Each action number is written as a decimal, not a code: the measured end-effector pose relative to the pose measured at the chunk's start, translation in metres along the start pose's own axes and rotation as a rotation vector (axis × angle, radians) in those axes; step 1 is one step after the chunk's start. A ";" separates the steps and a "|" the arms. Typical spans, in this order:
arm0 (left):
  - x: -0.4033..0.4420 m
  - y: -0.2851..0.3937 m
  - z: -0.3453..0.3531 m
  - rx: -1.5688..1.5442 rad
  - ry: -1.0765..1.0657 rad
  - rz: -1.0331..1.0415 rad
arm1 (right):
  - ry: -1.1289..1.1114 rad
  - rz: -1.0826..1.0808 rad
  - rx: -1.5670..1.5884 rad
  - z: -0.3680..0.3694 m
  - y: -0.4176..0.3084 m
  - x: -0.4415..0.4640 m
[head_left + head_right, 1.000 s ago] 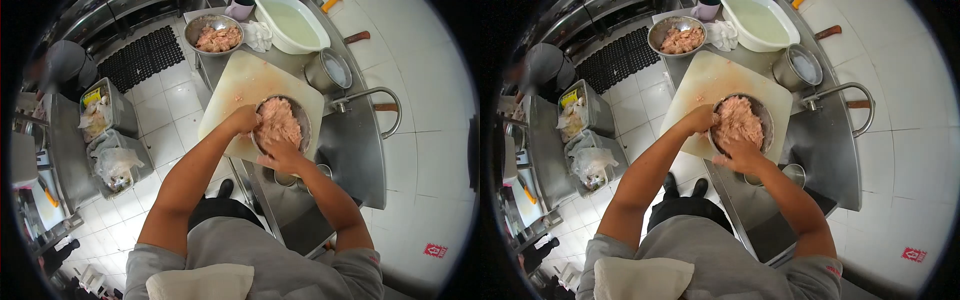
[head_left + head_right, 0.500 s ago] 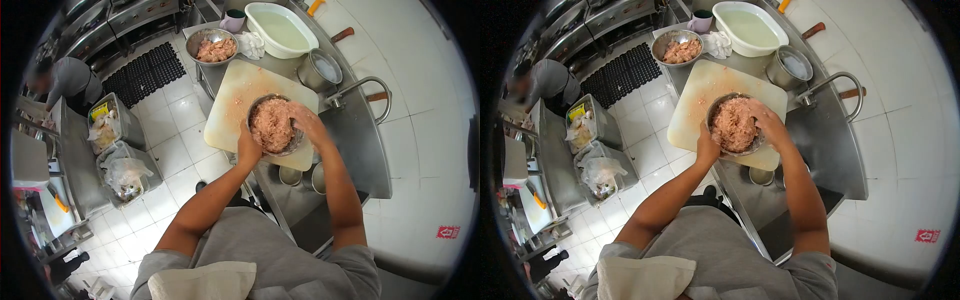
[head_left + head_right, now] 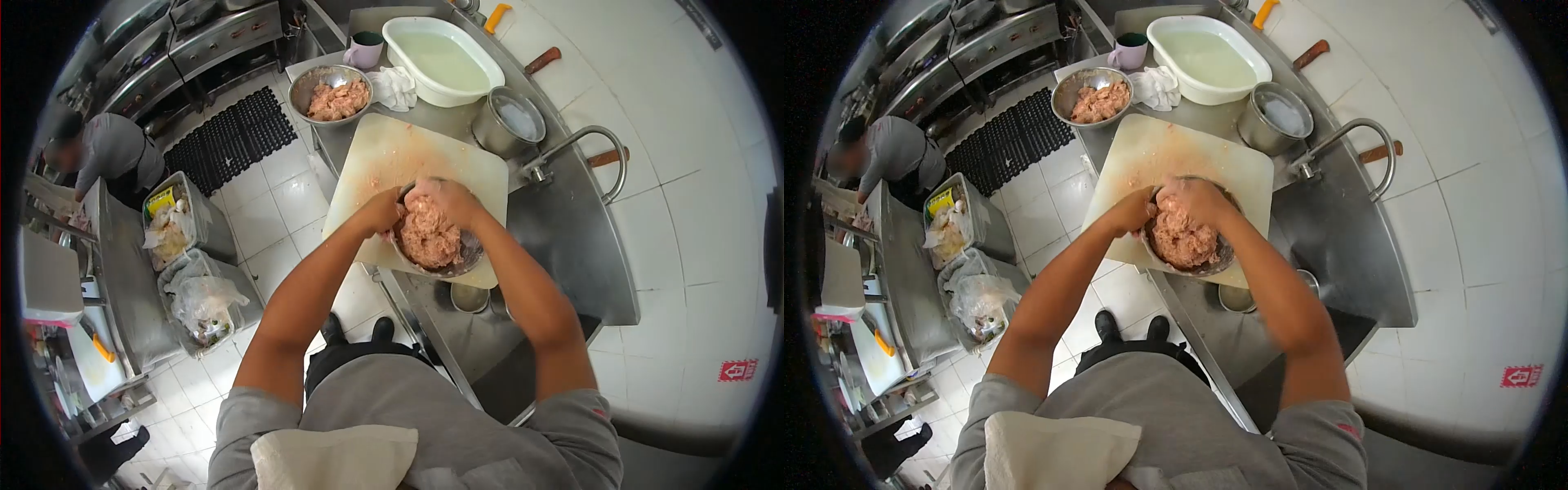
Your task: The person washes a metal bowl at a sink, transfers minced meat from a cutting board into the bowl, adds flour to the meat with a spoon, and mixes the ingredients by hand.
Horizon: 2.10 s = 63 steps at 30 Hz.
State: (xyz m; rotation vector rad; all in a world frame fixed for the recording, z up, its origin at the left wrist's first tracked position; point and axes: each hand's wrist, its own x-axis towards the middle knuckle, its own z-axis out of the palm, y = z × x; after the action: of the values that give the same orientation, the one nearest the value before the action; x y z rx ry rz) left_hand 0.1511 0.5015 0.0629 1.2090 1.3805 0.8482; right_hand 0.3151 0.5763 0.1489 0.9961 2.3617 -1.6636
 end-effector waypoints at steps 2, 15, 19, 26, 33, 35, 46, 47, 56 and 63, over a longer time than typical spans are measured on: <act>0.007 0.005 -0.008 -0.176 -0.170 -0.111 | 0.107 -0.228 -0.379 0.031 0.016 -0.023; -0.026 -0.039 0.044 -0.107 0.656 0.217 | 0.258 0.092 -0.492 0.065 0.041 -0.024; -0.080 -0.004 0.095 -0.531 0.466 0.076 | 0.340 -0.180 0.797 0.059 0.038 -0.018; -0.057 -0.011 0.075 -0.135 0.590 0.005 | 0.797 -0.082 -0.184 0.057 0.026 -0.068; -0.047 0.001 0.042 0.033 0.409 0.111 | 0.649 0.176 0.926 0.011 0.122 0.015; -0.028 -0.014 0.029 0.109 0.360 0.172 | 0.458 0.186 0.957 -0.003 0.092 0.026; 0.004 0.012 -0.003 -0.154 0.019 0.019 | 0.204 -0.421 -0.713 0.050 0.019 -0.049; 0.006 0.016 -0.005 -0.127 -0.033 0.011 | 0.228 -0.383 -0.850 0.058 0.017 -0.063; 0.001 -0.012 0.010 -0.353 0.053 0.174 | 0.114 0.042 -0.636 0.069 0.050 -0.032; -0.096 0.012 0.096 -0.651 0.318 -0.024 | 0.271 0.014 0.562 0.067 0.029 -0.024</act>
State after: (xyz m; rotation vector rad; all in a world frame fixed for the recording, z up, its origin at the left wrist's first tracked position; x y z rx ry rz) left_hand 0.2394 0.3992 0.0809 0.5682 1.2111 1.3816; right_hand 0.3307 0.5130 0.1086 1.3902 2.0456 -2.3905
